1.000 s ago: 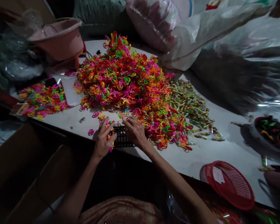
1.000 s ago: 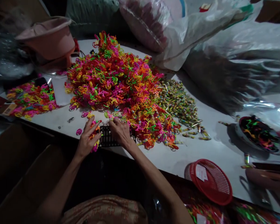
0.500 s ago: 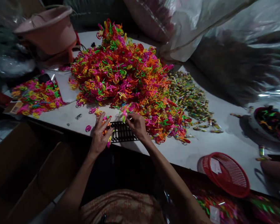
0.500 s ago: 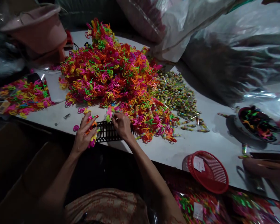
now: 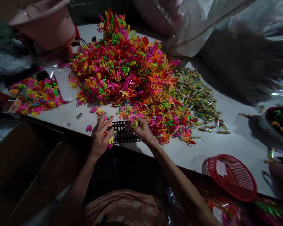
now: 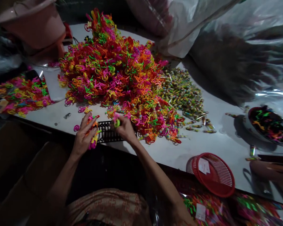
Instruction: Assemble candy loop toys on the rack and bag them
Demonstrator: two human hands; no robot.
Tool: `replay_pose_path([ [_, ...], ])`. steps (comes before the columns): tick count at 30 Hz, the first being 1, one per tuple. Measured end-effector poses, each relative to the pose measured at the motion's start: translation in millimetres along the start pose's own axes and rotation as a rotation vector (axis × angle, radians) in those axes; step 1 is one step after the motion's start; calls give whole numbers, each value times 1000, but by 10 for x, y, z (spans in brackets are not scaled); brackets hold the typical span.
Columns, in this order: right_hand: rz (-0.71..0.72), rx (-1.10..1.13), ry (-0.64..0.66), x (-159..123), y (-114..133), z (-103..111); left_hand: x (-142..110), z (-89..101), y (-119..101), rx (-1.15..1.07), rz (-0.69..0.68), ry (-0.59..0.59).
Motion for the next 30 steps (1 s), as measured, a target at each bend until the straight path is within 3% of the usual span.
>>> replay_pose_path([
  [3, 3, -43, -27, -85, -249, -55, 3, 11, -5, 11, 0, 11],
  [7, 15, -67, -71, 49, -465, -139, 5, 13, -12, 4, -5, 23],
  [12, 72, -104, -48, 274, -460, -245, 0, 3, -9, 8, 7, 20],
  [18, 80, -120, 54, 337, -409, -311, -4, -4, -22, 26, 3, 9],
  [24, 131, -421, 88, 337, -351, -305, -5, -19, -24, 61, -28, 19],
  [30, 101, -1021, 264, 218, -234, -561, 13, -29, -81, 198, -116, 30],
])
Point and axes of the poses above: each hand's wrist, its own x-axis towards the middle knuckle, its own z-axis out of the back of the hand, y = z × x, the point moved 5 cm from there along x, towards the middle knuckle, and after that the axes turned 14 degrees about x, right-handed, at the moved point
